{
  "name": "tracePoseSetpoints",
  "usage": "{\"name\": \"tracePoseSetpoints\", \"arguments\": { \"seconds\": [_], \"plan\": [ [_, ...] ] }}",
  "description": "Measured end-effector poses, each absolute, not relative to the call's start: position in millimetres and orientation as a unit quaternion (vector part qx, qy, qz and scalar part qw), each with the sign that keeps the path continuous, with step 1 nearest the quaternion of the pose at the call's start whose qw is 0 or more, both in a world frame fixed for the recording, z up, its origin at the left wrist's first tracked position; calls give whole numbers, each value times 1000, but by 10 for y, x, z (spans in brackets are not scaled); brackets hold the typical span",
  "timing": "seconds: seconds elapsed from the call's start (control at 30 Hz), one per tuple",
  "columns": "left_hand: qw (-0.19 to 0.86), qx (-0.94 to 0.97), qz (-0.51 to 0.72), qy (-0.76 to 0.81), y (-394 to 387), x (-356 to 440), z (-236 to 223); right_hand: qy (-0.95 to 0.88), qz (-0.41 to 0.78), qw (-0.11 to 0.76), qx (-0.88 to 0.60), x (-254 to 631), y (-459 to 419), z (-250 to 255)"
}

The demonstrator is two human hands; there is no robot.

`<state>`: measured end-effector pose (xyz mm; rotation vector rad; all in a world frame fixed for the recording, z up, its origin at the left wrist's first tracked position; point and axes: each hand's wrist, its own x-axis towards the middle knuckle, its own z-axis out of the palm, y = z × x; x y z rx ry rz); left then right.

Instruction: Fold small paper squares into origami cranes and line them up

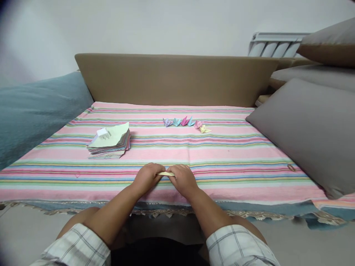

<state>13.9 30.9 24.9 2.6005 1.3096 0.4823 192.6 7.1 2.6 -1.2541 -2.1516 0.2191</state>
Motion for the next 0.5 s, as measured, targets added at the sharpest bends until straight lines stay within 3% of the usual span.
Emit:
{"name": "tracePoseSetpoints", "arguments": {
  "seconds": [0.27, 0.5],
  "plan": [
    [-10, 886, 269, 377, 302, 148, 110, -828, -54, 304, -469, 1973, 76, -113],
    [-61, 909, 267, 315, 230, 171, 7, -859, -10, 277, -431, 2110, 55, -12]
  ]
}}
